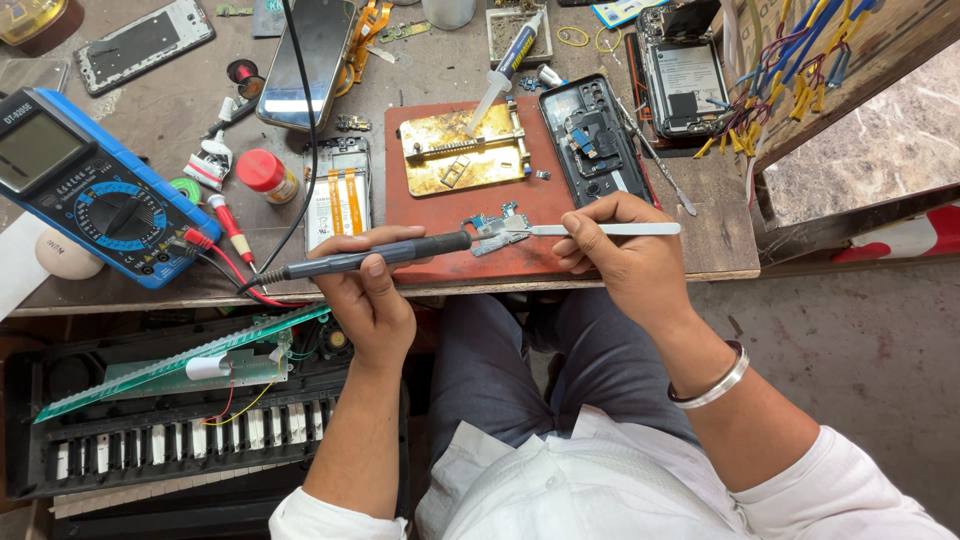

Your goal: The person handles multimeter test probes and a disassembled phone, then works on the exposed motherboard. They apply paste from a small red jar onto the board, hold the board with tweezers, and solder components on it using a soldering iron, repositioning the board as they work.

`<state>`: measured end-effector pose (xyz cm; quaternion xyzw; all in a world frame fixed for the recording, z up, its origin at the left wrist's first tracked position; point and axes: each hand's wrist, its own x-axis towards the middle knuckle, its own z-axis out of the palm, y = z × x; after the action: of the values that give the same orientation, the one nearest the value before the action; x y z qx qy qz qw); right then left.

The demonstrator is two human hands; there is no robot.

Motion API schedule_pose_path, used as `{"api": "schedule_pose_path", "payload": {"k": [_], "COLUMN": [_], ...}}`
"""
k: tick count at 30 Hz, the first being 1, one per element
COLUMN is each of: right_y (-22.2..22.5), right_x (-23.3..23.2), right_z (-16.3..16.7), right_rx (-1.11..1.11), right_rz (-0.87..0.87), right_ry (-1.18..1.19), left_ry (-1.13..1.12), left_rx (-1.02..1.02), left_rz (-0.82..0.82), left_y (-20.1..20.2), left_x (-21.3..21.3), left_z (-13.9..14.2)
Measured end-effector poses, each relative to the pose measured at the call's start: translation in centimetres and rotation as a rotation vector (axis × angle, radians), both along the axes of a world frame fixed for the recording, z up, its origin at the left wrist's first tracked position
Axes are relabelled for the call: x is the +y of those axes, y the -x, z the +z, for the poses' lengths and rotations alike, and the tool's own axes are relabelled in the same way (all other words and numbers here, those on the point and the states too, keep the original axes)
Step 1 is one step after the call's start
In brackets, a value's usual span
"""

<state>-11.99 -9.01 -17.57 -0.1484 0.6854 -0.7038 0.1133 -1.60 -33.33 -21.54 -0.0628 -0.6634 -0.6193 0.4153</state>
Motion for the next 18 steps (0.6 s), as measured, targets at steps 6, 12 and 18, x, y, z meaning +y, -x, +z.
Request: {"api": "schedule_pose_path", "payload": {"k": [6,12,18], "right_y": [-0.1,-0.09,-0.13], "right_x": [0.04,0.01,-0.04], "right_z": [0.06,0.09,0.08], "right_rx": [0.013,0.018,0.012], "right_rz": [-0.002,0.015,0.005], "right_ry": [-0.011,-0.032,-0.017], "left_ry": [-0.026,-0.023,-0.037], "left_rx": [-0.013,-0.013,0.015], "left_rz": [-0.017,-0.015,0.011], "left_y": [-0.09,-0.12,-0.06], "left_x": [0.0,0.06,0.02], "left_z": [0.05,0.17,-0.01]}}
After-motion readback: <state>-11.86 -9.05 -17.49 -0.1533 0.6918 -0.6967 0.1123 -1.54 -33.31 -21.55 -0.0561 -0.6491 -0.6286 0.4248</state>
